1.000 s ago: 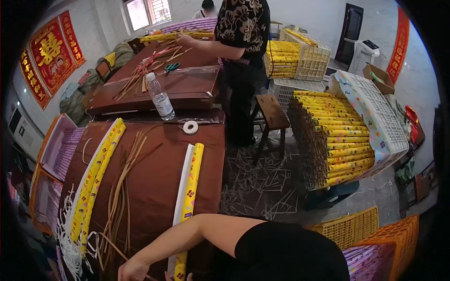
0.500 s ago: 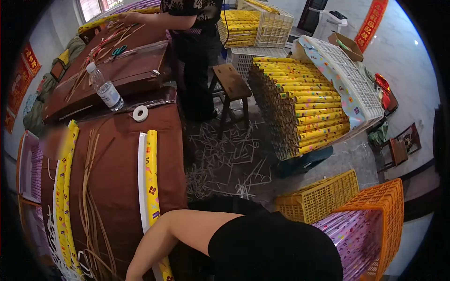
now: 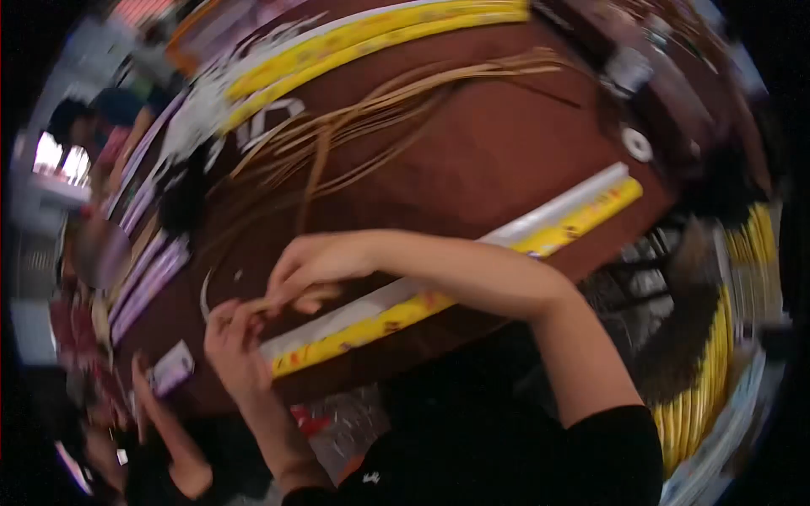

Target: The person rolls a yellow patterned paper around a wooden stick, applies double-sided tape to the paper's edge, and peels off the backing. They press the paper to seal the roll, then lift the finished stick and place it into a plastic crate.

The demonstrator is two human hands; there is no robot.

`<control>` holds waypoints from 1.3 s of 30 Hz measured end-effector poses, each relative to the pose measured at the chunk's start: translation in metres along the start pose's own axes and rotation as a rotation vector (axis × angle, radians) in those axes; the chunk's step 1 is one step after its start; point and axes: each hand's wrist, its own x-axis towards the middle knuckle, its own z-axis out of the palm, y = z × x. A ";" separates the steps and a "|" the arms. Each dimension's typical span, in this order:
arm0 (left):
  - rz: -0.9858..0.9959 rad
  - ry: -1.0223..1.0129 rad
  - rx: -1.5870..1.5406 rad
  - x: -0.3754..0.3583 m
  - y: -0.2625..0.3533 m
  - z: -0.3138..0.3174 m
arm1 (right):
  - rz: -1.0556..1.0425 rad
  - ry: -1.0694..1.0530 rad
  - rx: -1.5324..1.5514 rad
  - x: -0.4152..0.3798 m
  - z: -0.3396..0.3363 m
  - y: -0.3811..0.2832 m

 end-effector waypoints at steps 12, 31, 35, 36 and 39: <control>-0.167 -0.050 -0.134 -0.018 0.003 -0.077 | 0.146 0.129 -0.049 0.021 0.011 0.007; 0.155 -0.086 0.132 -0.028 0.002 -0.115 | -0.932 0.255 -1.836 0.032 0.043 0.030; 0.215 -0.155 0.181 -0.020 -0.004 -0.122 | -0.865 0.287 -1.726 0.036 0.036 0.037; 0.227 -0.182 0.311 -0.025 0.004 -0.120 | -0.791 0.294 -1.608 0.033 0.039 0.035; 0.183 -0.236 0.427 -0.025 0.014 -0.112 | -0.570 0.306 -1.226 0.040 0.038 0.030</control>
